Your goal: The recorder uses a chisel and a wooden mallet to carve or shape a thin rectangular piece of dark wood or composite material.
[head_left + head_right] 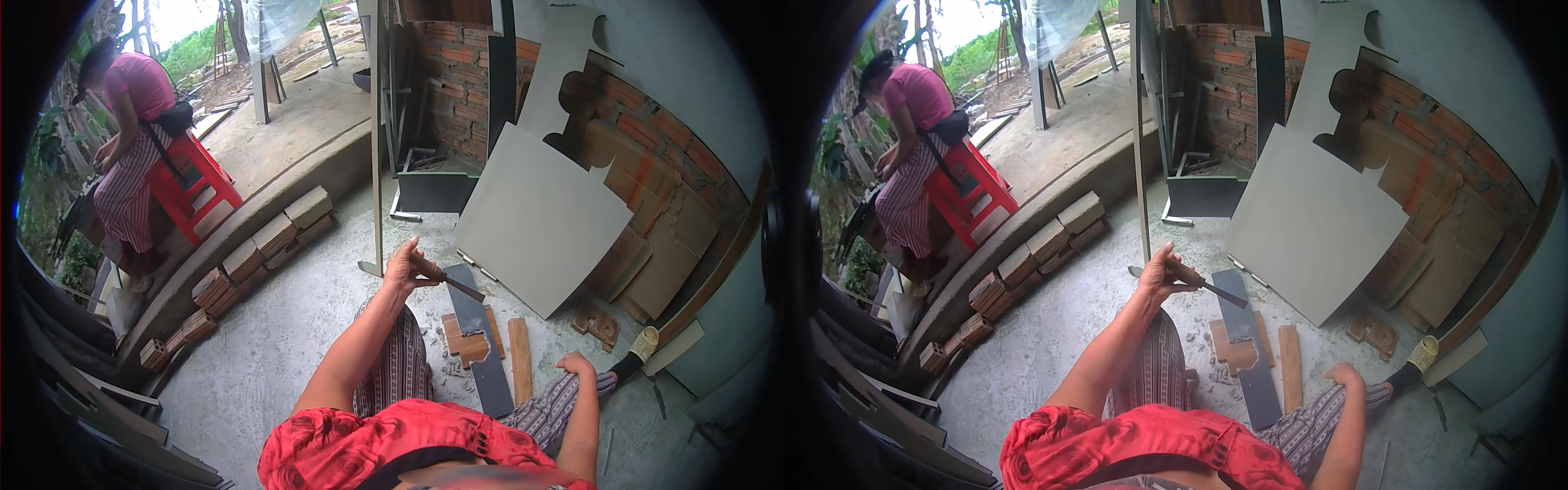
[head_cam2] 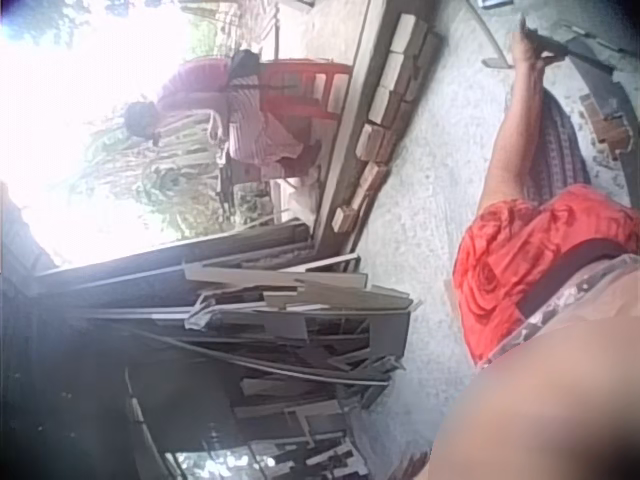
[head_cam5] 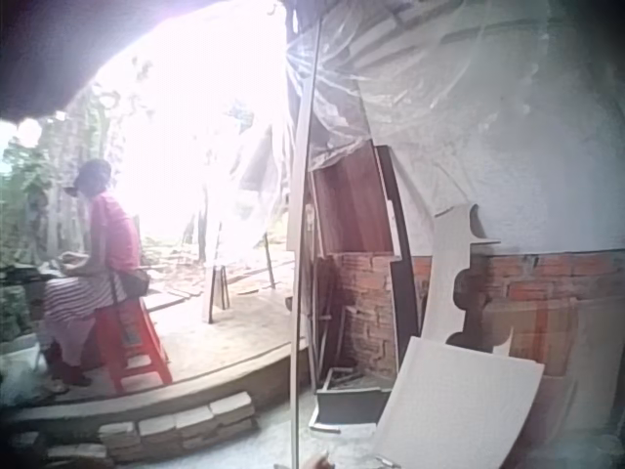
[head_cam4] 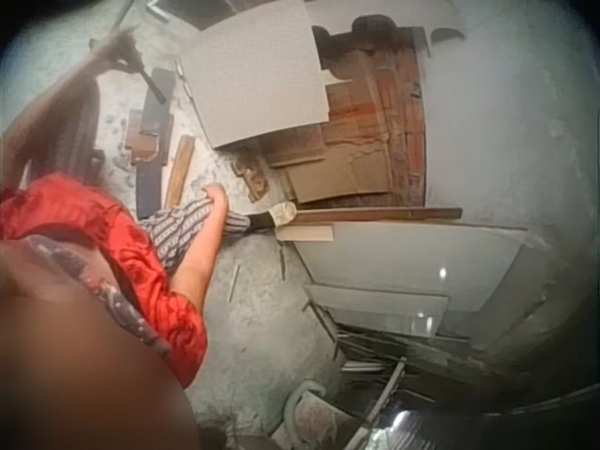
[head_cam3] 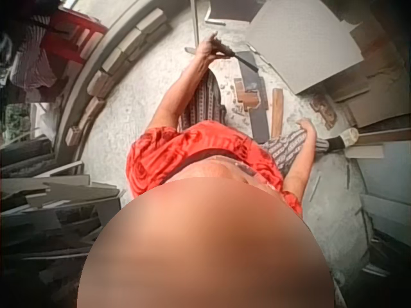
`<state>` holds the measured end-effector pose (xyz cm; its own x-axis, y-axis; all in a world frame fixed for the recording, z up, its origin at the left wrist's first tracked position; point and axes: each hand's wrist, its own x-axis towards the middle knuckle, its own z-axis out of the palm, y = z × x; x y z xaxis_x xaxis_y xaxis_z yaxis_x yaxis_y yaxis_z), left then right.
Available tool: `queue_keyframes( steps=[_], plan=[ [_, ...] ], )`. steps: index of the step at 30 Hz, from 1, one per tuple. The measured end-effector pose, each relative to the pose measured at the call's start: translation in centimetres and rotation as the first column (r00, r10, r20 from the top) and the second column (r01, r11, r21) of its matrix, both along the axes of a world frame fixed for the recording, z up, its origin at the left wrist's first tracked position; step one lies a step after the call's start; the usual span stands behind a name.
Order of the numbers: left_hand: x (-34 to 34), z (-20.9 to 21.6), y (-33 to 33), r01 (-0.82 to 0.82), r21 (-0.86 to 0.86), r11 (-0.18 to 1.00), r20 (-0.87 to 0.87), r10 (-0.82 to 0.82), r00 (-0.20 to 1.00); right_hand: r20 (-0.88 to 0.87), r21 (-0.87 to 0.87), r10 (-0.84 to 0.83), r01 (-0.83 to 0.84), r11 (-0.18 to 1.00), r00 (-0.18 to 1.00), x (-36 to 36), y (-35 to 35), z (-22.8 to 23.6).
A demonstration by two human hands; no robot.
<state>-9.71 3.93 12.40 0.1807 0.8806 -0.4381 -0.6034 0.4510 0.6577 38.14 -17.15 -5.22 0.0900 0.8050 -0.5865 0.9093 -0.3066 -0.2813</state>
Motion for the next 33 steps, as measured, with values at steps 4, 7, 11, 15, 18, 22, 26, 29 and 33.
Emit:
queue_keyframes(
  steps=[4,7,11,15,18,22,26,29,33],
  plan=[
    [-0.4,-1.3,0.4,0.062,0.082,0.995,-0.109,-0.053,0.993,-0.005,0.005,-0.034,0.034,0.999,0.999,-0.1,0.0,0.0],
    [-0.6,-1.4,0.5,0.063,0.058,0.996,-0.067,-0.060,0.996,-0.016,0.012,-0.049,0.049,0.999,0.999,-0.3,0.1,0.3],
    [-0.2,-0.6,0.3,0.033,0.029,0.999,0.009,-0.034,0.999,-0.036,0.004,-0.081,0.081,0.997,0.996,0.0,-0.2,0.1],
    [-0.2,-0.3,0.1,0.038,0.067,0.997,-0.006,-0.037,0.999,-0.036,0.004,-0.029,0.030,1.000,0.999,-0.3,0.0,0.5],
    [-0.3,-0.5,0.3,-0.002,0.054,0.999,0.056,-0.001,0.998,-0.012,-0.013,-0.045,0.045,0.999,0.999,-0.6,0.1,1.0],
    [-0.6,-0.4,0.1,-0.020,0.059,0.998,0.057,0.017,0.998,-0.072,-0.036,-0.117,0.114,0.993,0.991,-1.5,0.1,2.2],
    [0.2,0.2,-0.9,0.034,-0.023,0.999,0.163,-0.029,0.986,-0.081,0.041,-0.110,0.113,0.993,0.991,-0.1,-0.8,1.4],
    [2.1,0.6,-2.4,0.095,-0.066,0.993,0.261,-0.075,0.962,-0.194,0.062,-0.188,0.203,0.977,0.963,1.9,-1.7,-0.2],
    [2.5,0.2,-2.2,0.202,0.045,0.978,0.075,-0.205,0.976,-0.205,-0.001,-0.257,0.263,0.965,0.944,0.8,-0.5,0.8]
  ],
)
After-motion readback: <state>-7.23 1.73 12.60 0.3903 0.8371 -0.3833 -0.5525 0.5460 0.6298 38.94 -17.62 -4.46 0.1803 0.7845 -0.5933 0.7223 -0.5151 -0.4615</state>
